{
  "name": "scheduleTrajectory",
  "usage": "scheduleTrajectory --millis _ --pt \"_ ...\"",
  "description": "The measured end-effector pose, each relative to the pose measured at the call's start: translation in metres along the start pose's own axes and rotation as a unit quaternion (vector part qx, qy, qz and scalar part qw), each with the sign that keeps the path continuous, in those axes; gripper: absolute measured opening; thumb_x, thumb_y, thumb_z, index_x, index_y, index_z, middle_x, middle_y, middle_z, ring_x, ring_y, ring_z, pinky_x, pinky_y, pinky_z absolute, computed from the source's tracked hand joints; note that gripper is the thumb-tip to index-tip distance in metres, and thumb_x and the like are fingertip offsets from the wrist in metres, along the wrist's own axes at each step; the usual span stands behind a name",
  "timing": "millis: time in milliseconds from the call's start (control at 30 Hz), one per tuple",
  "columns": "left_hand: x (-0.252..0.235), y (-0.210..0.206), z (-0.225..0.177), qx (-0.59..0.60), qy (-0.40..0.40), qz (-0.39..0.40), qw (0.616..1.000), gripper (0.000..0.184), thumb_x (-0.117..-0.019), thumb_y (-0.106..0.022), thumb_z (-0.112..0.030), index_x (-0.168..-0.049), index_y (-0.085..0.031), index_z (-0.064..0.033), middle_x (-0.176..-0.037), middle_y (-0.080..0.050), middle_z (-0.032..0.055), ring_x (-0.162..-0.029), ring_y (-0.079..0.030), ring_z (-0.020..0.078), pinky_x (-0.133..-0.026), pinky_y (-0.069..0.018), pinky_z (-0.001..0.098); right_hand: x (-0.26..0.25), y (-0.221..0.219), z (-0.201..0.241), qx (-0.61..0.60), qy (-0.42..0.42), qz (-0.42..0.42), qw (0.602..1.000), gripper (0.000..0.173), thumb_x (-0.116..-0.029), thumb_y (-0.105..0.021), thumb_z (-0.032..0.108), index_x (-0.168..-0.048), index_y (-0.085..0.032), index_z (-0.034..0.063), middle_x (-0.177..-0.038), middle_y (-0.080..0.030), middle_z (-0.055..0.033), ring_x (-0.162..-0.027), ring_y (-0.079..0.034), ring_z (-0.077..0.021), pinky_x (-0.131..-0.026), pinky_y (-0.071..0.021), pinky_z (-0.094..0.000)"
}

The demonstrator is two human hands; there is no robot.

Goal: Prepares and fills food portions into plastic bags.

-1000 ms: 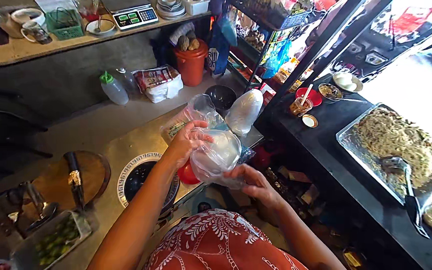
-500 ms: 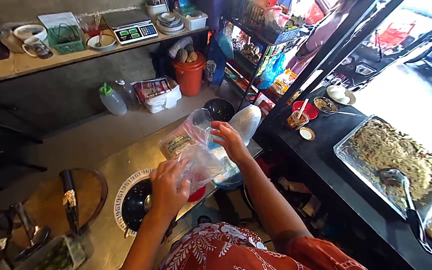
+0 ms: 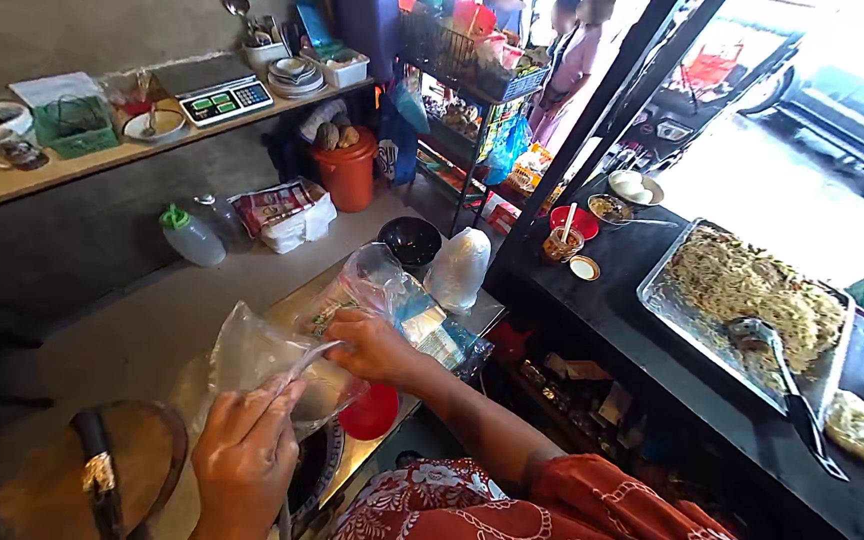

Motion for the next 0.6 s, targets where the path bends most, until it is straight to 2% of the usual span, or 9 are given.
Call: scheduleTrajectory --millis 67,133,167,267,367,400,467,533,600 --pt "-0.003 -0.001 0.001 0.011 -0.018 0.019 1.000 0.027 -0.0972 -0.052 -0.002 -0.101 -0.078 -0.0036 -0.106 -0.074 0.0174 -0.092 -0.065 0.0298 -0.084 -0.0497 0.0359 0.009 0.010 -0.008 -0.065 -0.039 -0.020 0.997 0.016 -0.0936 -0.063 0.002 -0.105 -0.072 -0.0051 -0.098 -0.073 -0.0155 -0.090 -0.071 -0.0211 -0.085 -0.0580 -0.0408" --pt "-0.001 -0.003 0.005 0.010 -0.017 0.042 0.999 0.022 -0.0980 -0.052 -0.004 -0.100 -0.073 -0.0002 -0.108 -0.070 0.0211 -0.098 -0.065 0.0329 -0.088 -0.0518 0.0383 0.025 0.024 -0.011 -0.248 -0.118 -0.014 0.961 0.016 -0.0972 -0.054 -0.004 -0.110 -0.064 -0.0076 -0.094 -0.071 -0.0118 -0.084 -0.070 -0.0136 -0.081 -0.0600 -0.0331" --pt "0.002 -0.005 0.009 0.006 -0.003 0.044 0.999 0.017 -0.0982 -0.052 -0.004 -0.100 -0.068 0.0026 -0.107 -0.068 0.0232 -0.099 -0.066 0.0341 -0.088 -0.0537 0.0391 0.034 0.029 -0.012 -0.352 -0.151 -0.004 0.924 0.017 -0.0990 -0.049 0.000 -0.110 -0.062 -0.0032 -0.095 -0.072 -0.0098 -0.085 -0.071 -0.0139 -0.082 -0.0609 -0.0341" --pt "0.015 -0.021 0.025 0.011 0.093 0.070 0.993 0.016 -0.0941 -0.058 -0.004 -0.103 -0.054 0.0086 -0.108 -0.060 0.0270 -0.100 -0.064 0.0365 -0.086 -0.0565 0.0439 0.050 0.038 -0.021 -0.585 -0.174 -0.043 0.791 0.017 -0.0942 -0.047 0.012 -0.089 -0.063 0.0144 -0.090 -0.074 -0.0062 -0.087 -0.072 -0.0191 -0.082 -0.0600 -0.0398" --pt "0.026 -0.042 0.035 0.152 0.263 0.126 0.944 0.024 -0.0920 -0.067 -0.008 -0.112 -0.064 0.0055 -0.100 -0.069 0.0172 -0.088 -0.069 0.0242 -0.080 -0.0591 0.0417 0.063 0.036 -0.036 -0.652 -0.173 -0.094 0.732 0.023 -0.0954 -0.047 0.022 -0.080 -0.064 0.0228 -0.071 -0.064 0.0041 -0.069 -0.065 -0.0111 -0.069 -0.0582 -0.0326" --pt "0.031 -0.051 0.037 0.253 0.334 0.115 0.901 0.016 -0.0939 -0.066 -0.006 -0.107 -0.069 0.0023 -0.096 -0.071 0.0115 -0.084 -0.070 0.0170 -0.080 -0.0603 0.0355 0.068 0.033 -0.040 -0.653 -0.173 -0.100 0.730 0.021 -0.0963 -0.047 0.023 -0.083 -0.063 0.0235 -0.067 -0.057 0.0069 -0.062 -0.059 -0.0073 -0.062 -0.0539 -0.0278" --pt "0.039 -0.068 0.033 0.510 0.454 0.055 0.729 0.012 -0.0991 -0.055 -0.002 -0.098 -0.066 -0.0004 -0.094 -0.074 0.0089 -0.087 -0.073 0.0180 -0.085 -0.0615 0.0373 0.083 0.024 -0.049 -0.626 -0.183 -0.105 0.751 0.011 -0.0938 -0.057 0.023 -0.100 -0.065 0.0227 -0.073 -0.060 0.0060 -0.063 -0.058 -0.0061 -0.062 -0.0530 -0.0261" --pt "0.043 -0.080 0.024 0.668 0.492 0.001 0.559 0.021 -0.1037 -0.042 -0.011 -0.097 -0.061 -0.0070 -0.096 -0.072 0.0098 -0.094 -0.072 0.0221 -0.090 -0.0592 0.0416 0.100 0.015 -0.060 -0.573 -0.194 -0.083 0.792 0.044 -0.0876 -0.071 0.019 -0.128 -0.055 0.0214 -0.098 -0.072 -0.0022 -0.084 -0.070 -0.0135 -0.078 -0.0604 -0.0342" --pt "0.046 -0.088 0.016 0.722 0.492 -0.022 0.486 0.025 -0.1046 -0.040 -0.021 -0.094 -0.062 -0.0122 -0.087 -0.070 0.0067 -0.086 -0.071 0.0203 -0.084 -0.0600 0.0404 0.112 0.004 -0.064 -0.541 -0.201 -0.059 0.815 0.066 -0.0824 -0.080 0.015 -0.138 -0.045 0.0199 -0.109 -0.071 -0.0065 -0.093 -0.072 -0.0192 -0.086 -0.0608 -0.0404"
Point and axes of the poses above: each hand's wrist, its own x-axis away from the middle knuckle, its own y-axis out of the back of the hand, z = x × y, the point moved 5 cm from there along -x, towards the middle knuckle
